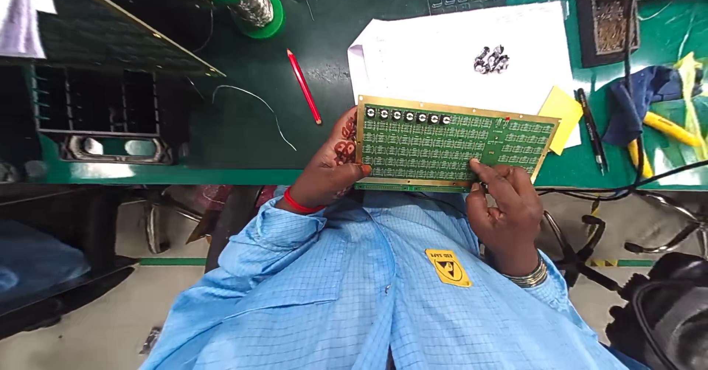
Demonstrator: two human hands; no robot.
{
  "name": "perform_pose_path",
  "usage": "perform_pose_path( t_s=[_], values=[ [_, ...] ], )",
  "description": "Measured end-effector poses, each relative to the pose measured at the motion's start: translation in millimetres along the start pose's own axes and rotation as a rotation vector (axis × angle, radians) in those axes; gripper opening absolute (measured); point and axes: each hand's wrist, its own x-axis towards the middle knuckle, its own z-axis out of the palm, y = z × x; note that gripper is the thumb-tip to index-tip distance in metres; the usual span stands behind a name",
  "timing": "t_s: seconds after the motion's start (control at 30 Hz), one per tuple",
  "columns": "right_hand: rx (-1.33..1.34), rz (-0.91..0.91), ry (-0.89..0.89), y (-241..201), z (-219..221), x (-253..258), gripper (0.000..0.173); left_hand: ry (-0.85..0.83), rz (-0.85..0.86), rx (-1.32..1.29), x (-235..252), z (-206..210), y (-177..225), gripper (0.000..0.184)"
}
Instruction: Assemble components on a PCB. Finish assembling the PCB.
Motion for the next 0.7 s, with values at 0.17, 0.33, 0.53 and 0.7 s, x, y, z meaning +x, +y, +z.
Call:
perform_pose_path(
  t_s=[0.17, 0.33, 0.53, 0.7],
  values=[
    [0.004, 0.006, 0.000, 0.5, 0.6, -0.8, 0.032, -0.025, 0.020, 0.003, 0.6, -2.2, -2.3, 0.080],
    [0.013, 0.011, -0.002, 0.9, 0.7, 1.6, 0.031, -0.004, -0.007, 0.002, 1.4, -1.4, -1.4, 0.081],
    [0.018, 0.011, 0.002, 0.7, 0.3, 2.5, 0.031, -0.007, 0.011, -0.017, 2.2, -0.8, -1.2, 0.079],
    [0.026, 0.008, 0.013, 1.4, 2.2, 0.4, 0.031, -0.005, 0.008, -0.022, 1.1, -0.6, -1.4, 0.078]
  ],
)
